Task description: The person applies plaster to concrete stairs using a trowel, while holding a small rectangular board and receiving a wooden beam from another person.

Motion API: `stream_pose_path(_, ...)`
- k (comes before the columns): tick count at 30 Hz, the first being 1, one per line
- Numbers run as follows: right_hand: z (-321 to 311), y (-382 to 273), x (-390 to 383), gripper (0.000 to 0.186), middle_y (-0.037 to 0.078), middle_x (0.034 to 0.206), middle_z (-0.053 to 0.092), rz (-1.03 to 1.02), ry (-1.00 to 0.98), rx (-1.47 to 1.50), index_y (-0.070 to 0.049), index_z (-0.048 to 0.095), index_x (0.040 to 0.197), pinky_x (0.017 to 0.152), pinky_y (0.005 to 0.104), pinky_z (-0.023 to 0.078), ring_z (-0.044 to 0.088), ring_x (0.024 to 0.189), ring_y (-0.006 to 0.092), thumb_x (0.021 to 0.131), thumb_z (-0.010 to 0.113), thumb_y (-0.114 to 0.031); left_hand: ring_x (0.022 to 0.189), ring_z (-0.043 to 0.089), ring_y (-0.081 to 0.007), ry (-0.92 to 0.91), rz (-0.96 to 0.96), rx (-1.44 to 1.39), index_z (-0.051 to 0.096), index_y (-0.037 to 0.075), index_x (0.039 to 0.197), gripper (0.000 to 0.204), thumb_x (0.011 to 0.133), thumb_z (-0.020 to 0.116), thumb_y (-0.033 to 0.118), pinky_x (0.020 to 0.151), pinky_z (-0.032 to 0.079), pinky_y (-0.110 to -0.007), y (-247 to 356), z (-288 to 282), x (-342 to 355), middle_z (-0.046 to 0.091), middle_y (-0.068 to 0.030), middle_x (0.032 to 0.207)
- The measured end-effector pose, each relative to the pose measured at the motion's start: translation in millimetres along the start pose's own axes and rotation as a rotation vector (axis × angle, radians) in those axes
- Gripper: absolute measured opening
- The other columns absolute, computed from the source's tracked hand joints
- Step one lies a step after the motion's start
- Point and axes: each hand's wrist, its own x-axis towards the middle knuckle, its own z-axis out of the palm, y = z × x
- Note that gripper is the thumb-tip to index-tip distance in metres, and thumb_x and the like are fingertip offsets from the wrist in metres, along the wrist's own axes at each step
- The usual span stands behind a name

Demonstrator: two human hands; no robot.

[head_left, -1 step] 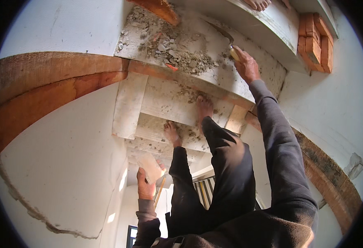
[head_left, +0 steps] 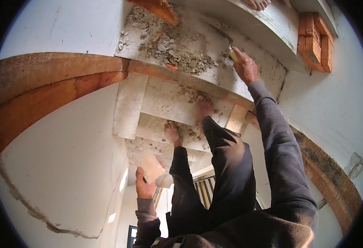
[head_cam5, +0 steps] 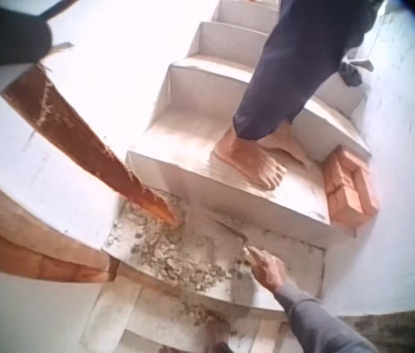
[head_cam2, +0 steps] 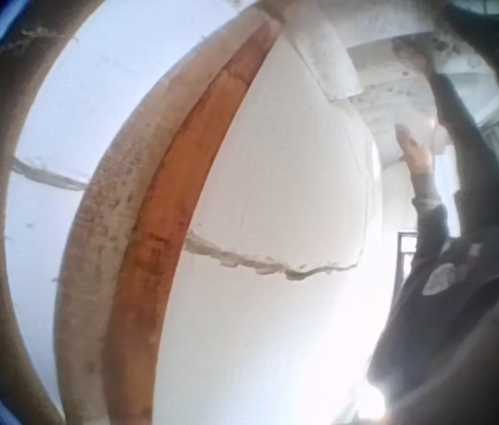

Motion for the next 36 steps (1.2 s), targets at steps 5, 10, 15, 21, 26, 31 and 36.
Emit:
stream_pose_path(5, 8, -23, -48, 0.070, 0.016, 0.101, 0.063, -0.107, -0.096, 0.142, -0.025, 0.049, 0.138, 0.075, 0.0443, 0.054, 0.065, 0.084, 0.0372, 0.074, 0.057, 0.002, 0.125, 0.046, -0.0454, -0.298, 0.160, -0.066, 0.032, 0.003, 0.145, 0.090, 0.081, 0.061, 0.059, 0.104, 0.035, -0.063, 64, 69, 11, 0.044, -0.0288, 0.137)
stream_pose_path(10, -3, -49, -88, 0.068, 0.015, 0.100, 0.063, -0.066, -0.223, 0.182, -0.023, 0.050, 0.136, 0.077, 0.0447, 0.053, 0.064, 0.088, 0.0376, 0.073, 0.057, 0.002, 0.132, 0.039, -0.0451, -0.460, 0.240, -0.082, 0.029, 0.003, 0.147, 0.086, 0.085, 0.061, 0.053, 0.107, 0.032, -0.061, 113, 115, 28, 0.040, -0.0285, 0.142)
stream_pose_path(15, -1, -27, -113, 0.068, 0.015, 0.107, 0.065, -0.045, 0.039, 0.207, -0.022, 0.047, 0.138, 0.079, 0.0449, 0.054, 0.065, 0.089, 0.0375, 0.074, 0.059, 0.000, 0.130, 0.045, -0.0364, -0.371, 0.358, 0.089, 0.034, 0.000, 0.144, 0.071, 0.094, 0.056, 0.045, 0.108, 0.036, -0.049, 150, 160, 53, 0.047, -0.0213, 0.139)
stream_pose_path(21, -2, 10, -106, 0.063, 0.021, 0.101, 0.064, 0.360, 0.174, 0.035, -0.021, 0.045, 0.139, 0.080, 0.0468, 0.052, 0.064, 0.089, 0.0388, 0.079, 0.059, -0.005, 0.120, 0.052, -0.0218, -0.249, 0.704, 0.173, 0.042, 0.000, 0.137, 0.058, 0.098, 0.053, 0.041, 0.104, 0.041, -0.038, 183, 188, 64, 0.054, -0.0104, 0.130)
stream_pose_path(26, 20, 11, -119, 0.068, 0.018, 0.098, 0.062, 0.377, 0.191, 0.015, -0.022, 0.041, 0.140, 0.076, 0.0451, 0.053, 0.064, 0.084, 0.0371, 0.078, 0.062, -0.003, 0.116, 0.053, -0.0181, -0.107, 0.784, 0.221, 0.047, -0.001, 0.132, 0.055, 0.098, 0.053, 0.042, 0.101, 0.041, -0.033, 191, 205, 67, 0.055, -0.0080, 0.125)
stream_pose_path(31, 35, -33, -152, 0.074, 0.015, 0.099, 0.060, 0.266, 0.032, 0.155, -0.025, 0.043, 0.140, 0.071, 0.0415, 0.055, 0.063, 0.078, 0.0348, 0.075, 0.063, 0.003, 0.118, 0.049, -0.0164, -0.086, 1.051, 0.386, 0.049, -0.002, 0.131, 0.055, 0.097, 0.056, 0.040, 0.102, 0.039, -0.032, 212, 205, 83, 0.053, -0.0081, 0.129)
stream_pose_path(36, 18, -67, -164, 0.068, 0.016, 0.103, 0.060, 0.208, -0.042, 0.280, -0.023, 0.044, 0.139, 0.077, 0.0424, 0.052, 0.062, 0.085, 0.0355, 0.076, 0.061, -0.004, 0.121, 0.045, -0.0160, -0.087, 1.218, 0.558, 0.049, -0.003, 0.131, 0.053, 0.097, 0.057, 0.038, 0.105, 0.036, -0.032, 231, 219, 79, 0.050, -0.0084, 0.132)
